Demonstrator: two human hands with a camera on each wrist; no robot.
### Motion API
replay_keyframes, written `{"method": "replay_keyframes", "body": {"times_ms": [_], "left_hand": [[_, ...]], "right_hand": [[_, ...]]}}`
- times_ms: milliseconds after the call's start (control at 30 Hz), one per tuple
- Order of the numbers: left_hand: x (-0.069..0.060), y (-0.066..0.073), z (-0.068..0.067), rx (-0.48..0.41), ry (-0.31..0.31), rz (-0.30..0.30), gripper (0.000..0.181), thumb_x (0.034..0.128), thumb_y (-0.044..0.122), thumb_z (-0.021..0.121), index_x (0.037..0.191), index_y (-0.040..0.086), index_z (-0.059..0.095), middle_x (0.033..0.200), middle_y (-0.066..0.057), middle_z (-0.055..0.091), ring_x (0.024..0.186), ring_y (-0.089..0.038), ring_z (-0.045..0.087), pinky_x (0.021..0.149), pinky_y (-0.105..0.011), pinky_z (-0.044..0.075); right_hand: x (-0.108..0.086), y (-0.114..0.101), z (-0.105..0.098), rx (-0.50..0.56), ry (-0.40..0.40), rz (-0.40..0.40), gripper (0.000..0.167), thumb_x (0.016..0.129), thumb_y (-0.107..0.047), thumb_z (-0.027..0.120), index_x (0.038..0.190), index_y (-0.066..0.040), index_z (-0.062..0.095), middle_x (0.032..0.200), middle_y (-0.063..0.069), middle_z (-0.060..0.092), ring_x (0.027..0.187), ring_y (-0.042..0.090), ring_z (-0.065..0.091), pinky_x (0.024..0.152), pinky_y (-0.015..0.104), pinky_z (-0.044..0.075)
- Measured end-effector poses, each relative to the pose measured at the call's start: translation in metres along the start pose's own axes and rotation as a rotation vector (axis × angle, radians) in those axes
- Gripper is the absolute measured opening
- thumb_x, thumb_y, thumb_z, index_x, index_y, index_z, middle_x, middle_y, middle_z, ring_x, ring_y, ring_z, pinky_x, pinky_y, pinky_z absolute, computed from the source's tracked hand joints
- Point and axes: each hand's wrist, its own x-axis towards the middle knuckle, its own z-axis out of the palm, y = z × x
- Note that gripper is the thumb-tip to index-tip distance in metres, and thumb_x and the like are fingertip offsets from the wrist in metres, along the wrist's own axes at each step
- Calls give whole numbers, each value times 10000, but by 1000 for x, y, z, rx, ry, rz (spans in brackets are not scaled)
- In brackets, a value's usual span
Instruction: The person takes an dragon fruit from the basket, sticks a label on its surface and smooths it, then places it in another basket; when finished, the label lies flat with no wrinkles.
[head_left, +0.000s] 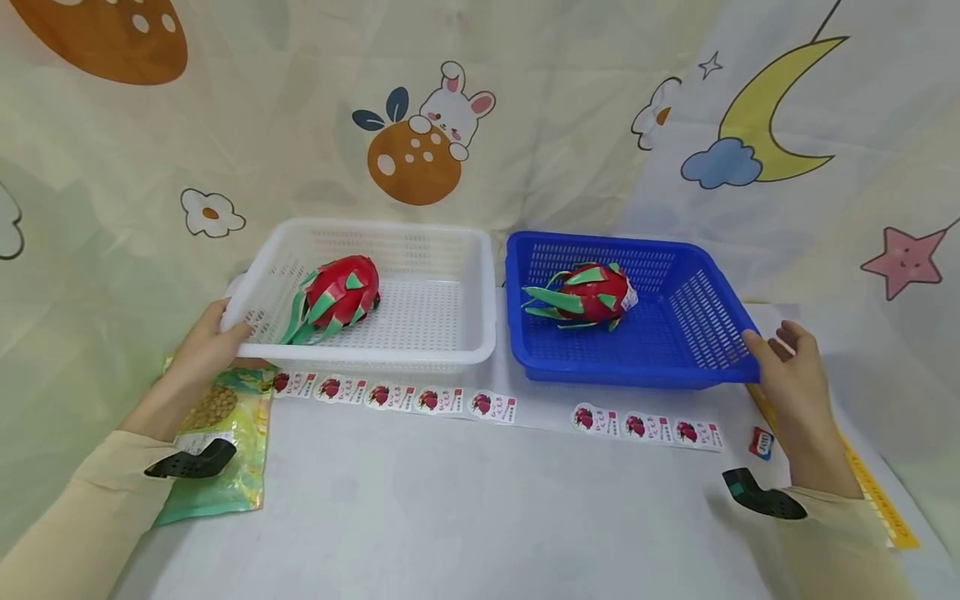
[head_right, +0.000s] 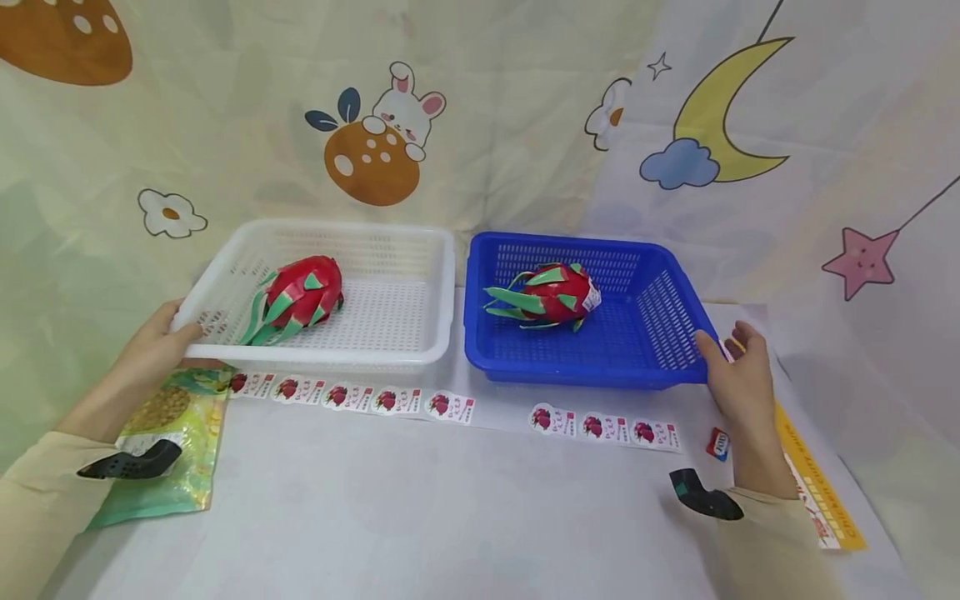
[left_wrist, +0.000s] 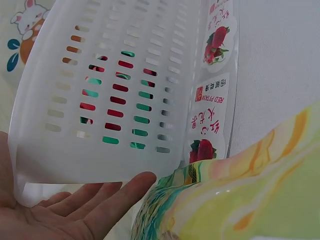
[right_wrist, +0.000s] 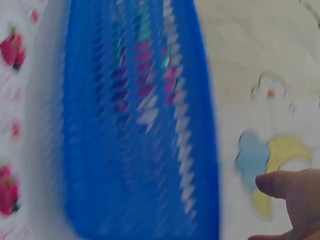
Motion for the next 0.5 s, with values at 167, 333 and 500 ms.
{"method": "replay_keyframes", "body": {"times_ms": [167, 333, 500], "left_hand": [[2, 0, 2, -50, -14, 24, 578, 1039, 170, 269, 1524, -21, 19, 1476, -374, 245, 1202, -526, 435, 714, -391, 592], [3, -2, 3, -28, -8, -6, 582, 1036, 212, 293, 1513, -27, 59, 1473, -347, 276, 1151, -423, 517, 764, -420, 584], [1, -3, 3, -29, 27, -34, 580, 1035, 239, 313, 1509, -19, 102, 1469, -325, 307, 1132, -382, 531, 756, -389, 578]], "right_hand": [[-25, -59, 31, -162, 78, -302, 755, 978, -428, 490, 1567, -188, 82, 1640, 78, 65, 1512, 295, 91, 1189, 567, 143], [-48, -127, 71, -274, -112, -596, 747, 967, -404, 546, 1554, -141, 167, 1608, 133, 200, 1488, 327, 183, 1170, 590, 189], [-56, -177, 139, -467, -409, -769, 746, 943, -394, 603, 1529, -101, 247, 1557, 149, 323, 1439, 317, 313, 1150, 541, 288]]}}
